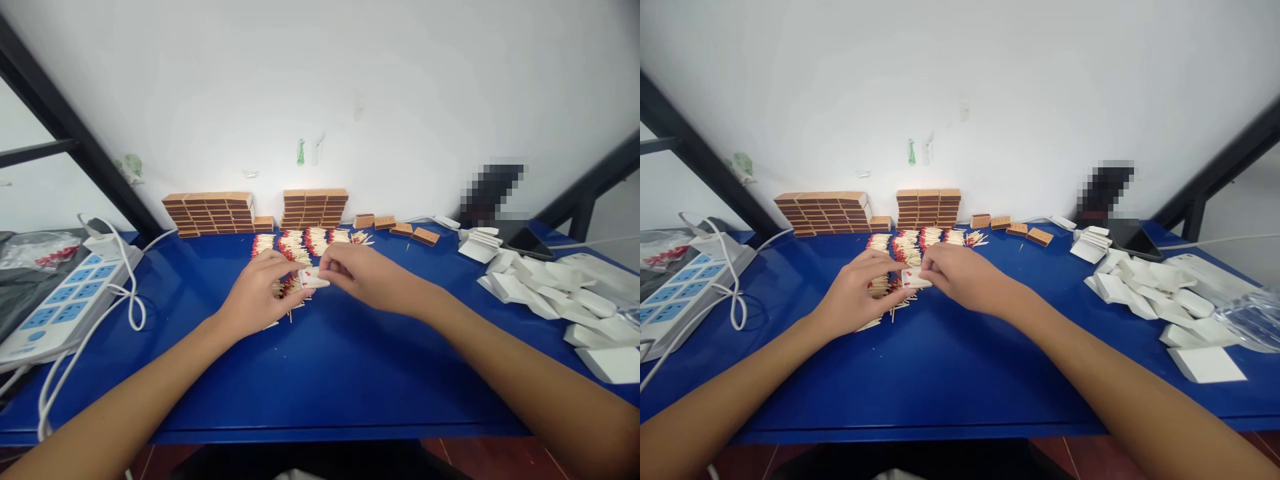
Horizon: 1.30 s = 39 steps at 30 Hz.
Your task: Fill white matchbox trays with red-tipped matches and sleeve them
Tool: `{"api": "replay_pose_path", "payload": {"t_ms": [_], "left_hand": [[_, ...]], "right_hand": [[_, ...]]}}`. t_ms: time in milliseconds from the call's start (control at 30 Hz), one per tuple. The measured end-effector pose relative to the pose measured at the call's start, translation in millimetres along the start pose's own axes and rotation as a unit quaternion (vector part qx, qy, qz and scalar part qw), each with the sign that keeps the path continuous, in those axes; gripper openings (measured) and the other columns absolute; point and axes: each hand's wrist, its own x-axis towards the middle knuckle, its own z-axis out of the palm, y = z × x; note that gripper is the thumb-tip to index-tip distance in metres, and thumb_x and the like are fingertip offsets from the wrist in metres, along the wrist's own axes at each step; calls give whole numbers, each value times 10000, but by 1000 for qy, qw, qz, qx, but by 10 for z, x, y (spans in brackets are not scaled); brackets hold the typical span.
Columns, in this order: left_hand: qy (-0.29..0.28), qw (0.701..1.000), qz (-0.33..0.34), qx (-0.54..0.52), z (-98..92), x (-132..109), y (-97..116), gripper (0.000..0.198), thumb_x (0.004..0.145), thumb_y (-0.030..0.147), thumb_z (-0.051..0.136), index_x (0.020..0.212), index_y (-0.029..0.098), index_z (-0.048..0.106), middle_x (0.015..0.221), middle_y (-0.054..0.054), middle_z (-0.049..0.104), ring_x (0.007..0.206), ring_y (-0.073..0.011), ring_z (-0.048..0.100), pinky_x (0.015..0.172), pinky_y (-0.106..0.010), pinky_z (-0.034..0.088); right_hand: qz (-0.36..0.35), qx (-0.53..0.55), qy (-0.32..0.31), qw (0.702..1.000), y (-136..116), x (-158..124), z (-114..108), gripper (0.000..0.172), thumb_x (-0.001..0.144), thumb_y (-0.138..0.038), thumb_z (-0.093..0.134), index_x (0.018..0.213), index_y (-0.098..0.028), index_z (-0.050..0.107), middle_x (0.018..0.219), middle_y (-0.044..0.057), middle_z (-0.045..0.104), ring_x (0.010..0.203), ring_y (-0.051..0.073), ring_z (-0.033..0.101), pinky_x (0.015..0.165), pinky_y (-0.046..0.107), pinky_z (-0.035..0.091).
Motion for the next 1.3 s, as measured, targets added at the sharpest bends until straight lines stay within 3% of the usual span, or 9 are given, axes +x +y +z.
{"api": "replay_pose_path", "payload": {"t_ms": [200,367,467,567,667,733,1033,1300], "left_hand": [[-18,1000,7,-1,6,-4,19,324,918,423,760,1141,189,748,977,-90,760,952,-243,654,838,-401,569],[0,1000,5,-1,2,3,12,322,915,421,763,1148,199,748,974,-84,760,945,-241,665,850,-406,572],[10,1000,-1,-2,-5,5,4,315,907,399,774,1151,202,747,984,-78,750,951,-237,662,859,-400,570],[9,1000,-8,-1,-9,2,-7,315,906,394,775,1154,201,747,998,-78,746,961,-237,659,874,-408,569],[6,1000,-14,3,-11,2,-14,317,907,407,771,1148,203,750,991,-81,750,948,-240,662,866,-416,575],[5,1000,-14,4,-13,4,-14,315,908,407,769,1146,202,752,981,-81,752,938,-241,664,863,-418,576],[2,1000,-11,3,-10,-2,-20,331,910,410,766,1170,205,748,981,-78,754,945,-243,658,852,-407,571],[-1,1000,-17,2,0,-1,-19,325,906,399,770,1161,198,750,969,-75,749,942,-239,658,855,-400,566]], "right_hand": [[-1,-26,-24,999,-18,-13,160,74,988,-212,600,925,-188,631,899,43,659,761,158,554,693,283,363],[-17,4,34,999,79,37,34,165,988,-281,607,856,-196,662,786,25,640,740,165,554,700,286,374],[34,-86,105,990,405,58,-101,117,978,-249,588,927,-184,671,899,75,677,819,200,588,723,305,384],[100,-170,67,978,864,42,-202,129,948,-248,623,1020,-163,688,1090,137,692,956,250,614,791,327,404],[134,-161,21,978,1199,16,-240,172,945,-305,642,1031,-163,688,1059,120,706,926,244,623,761,312,411],[136,-161,11,978,1286,9,-240,154,962,-299,612,993,-164,680,1026,110,708,901,232,621,738,303,404],[155,-162,-5,974,1183,2,-241,140,969,-267,572,901,-167,644,1038,128,668,844,222,602,719,306,399],[152,-136,-8,979,948,16,-291,140,988,-289,544,931,-187,620,901,90,724,773,222,612,668,311,367]]}}
